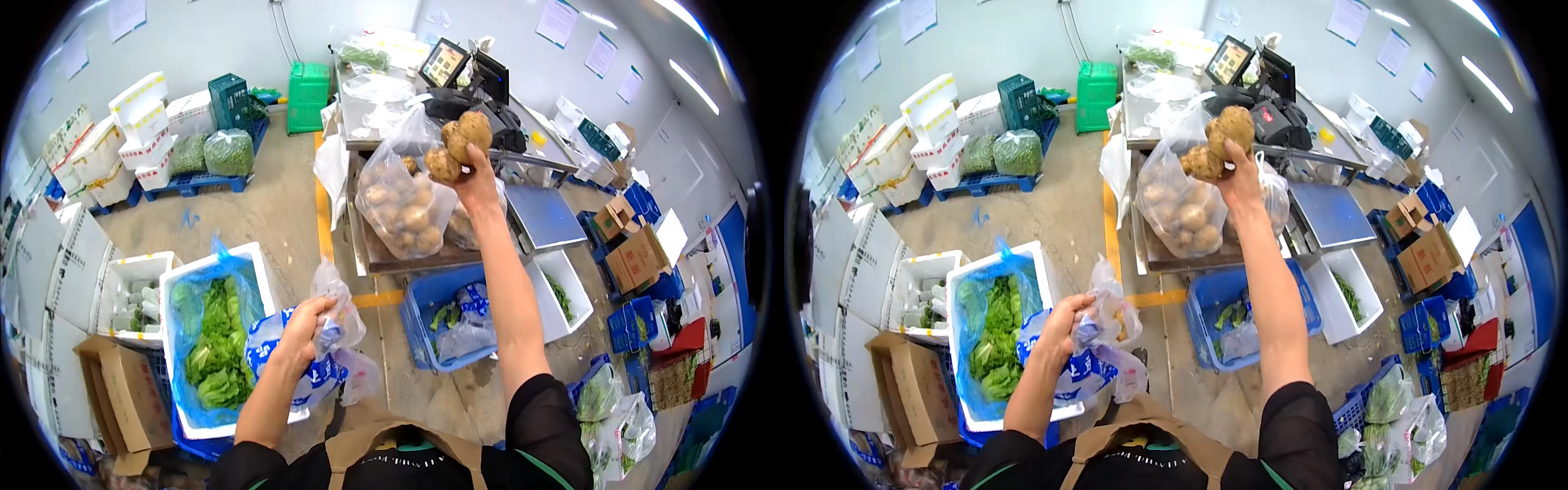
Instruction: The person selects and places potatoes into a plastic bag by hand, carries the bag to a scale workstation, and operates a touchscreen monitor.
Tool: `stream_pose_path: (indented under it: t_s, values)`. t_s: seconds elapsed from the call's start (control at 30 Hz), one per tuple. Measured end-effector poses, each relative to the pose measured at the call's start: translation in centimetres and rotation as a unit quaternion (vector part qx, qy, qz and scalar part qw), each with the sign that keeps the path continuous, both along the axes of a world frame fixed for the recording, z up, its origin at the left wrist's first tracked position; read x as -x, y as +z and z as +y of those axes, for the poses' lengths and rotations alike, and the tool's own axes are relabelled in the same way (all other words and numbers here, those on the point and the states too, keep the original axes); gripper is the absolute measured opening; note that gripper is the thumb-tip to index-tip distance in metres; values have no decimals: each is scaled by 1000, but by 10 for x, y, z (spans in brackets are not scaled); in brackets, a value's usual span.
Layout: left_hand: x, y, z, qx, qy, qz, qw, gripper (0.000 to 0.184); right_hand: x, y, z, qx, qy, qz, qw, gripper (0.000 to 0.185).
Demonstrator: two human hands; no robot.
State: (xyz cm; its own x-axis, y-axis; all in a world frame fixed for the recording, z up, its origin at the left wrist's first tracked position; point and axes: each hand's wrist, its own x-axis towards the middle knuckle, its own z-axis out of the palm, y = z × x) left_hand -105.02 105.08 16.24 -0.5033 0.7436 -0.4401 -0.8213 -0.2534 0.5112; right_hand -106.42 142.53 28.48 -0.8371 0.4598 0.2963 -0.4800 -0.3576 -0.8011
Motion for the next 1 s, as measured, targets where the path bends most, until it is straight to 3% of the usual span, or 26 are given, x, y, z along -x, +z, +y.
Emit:
stream_pose_path:
  t_s: [0.17, 0.23, 0.33, 0.37, 0.4, 0.43, 0.5, 0.6, 0.7, 0.77, 0.8, 0.83, 0.9, 0.97, 1.0]
  values:
    - [51, -14, 23, 34, 46, -45, 997, 19, 132, -11, 78, -12, -109, -128, 986, 62]
    - [68, -30, 28, 53, 60, -67, 995, 19, 204, -82, 156, -38, -133, -142, 980, 66]
    - [84, -24, 43, 110, 76, -82, 988, 16, 204, -84, 129, -35, -195, -383, 902, 72]
    - [88, -20, 48, 124, 84, -87, 985, 15, 231, -145, 175, -60, -192, -411, 889, 66]
    - [93, -19, 53, 139, 91, -91, 982, 14, 238, -191, 196, -165, -163, -447, 864, 62]
    - [98, -19, 59, 149, 98, -92, 980, 15, 241, -221, 198, -281, -194, -513, 787, 64]
    - [107, -19, 66, 171, 111, -92, 975, 16, 241, -267, 183, -492, -237, -604, 580, 68]
    - [116, -12, 69, 178, 89, -97, 975, 17, 237, -296, 162, -572, -291, -483, 596, 73]
    - [120, -7, 75, 157, 81, -72, 982, 17, 232, -272, 163, -593, -218, -525, 571, 72]
    - [121, -8, 74, 201, 73, -57, 975, 21, 227, -276, 162, -602, -297, -496, 550, 69]
    - [123, -17, 67, 148, 31, -51, 987, 21, 215, -259, 155, -620, -295, -451, 570, 61]
    - [118, 9, 81, 170, 67, -54, 982, 20, 201, -228, 138, -631, -288, -408, 593, 54]
    - [116, 15, 76, 144, 55, -15, 988, 20, 183, -186, 104, -647, -313, -139, 682, 33]
    - [111, 25, 72, 103, 42, 0, 994, 27, 123, -146, 49, -607, -140, -106, 775, 26]
    - [105, 34, 74, 113, 43, 6, 993, 30, 94, -153, 23, -561, -39, -114, 819, 26]
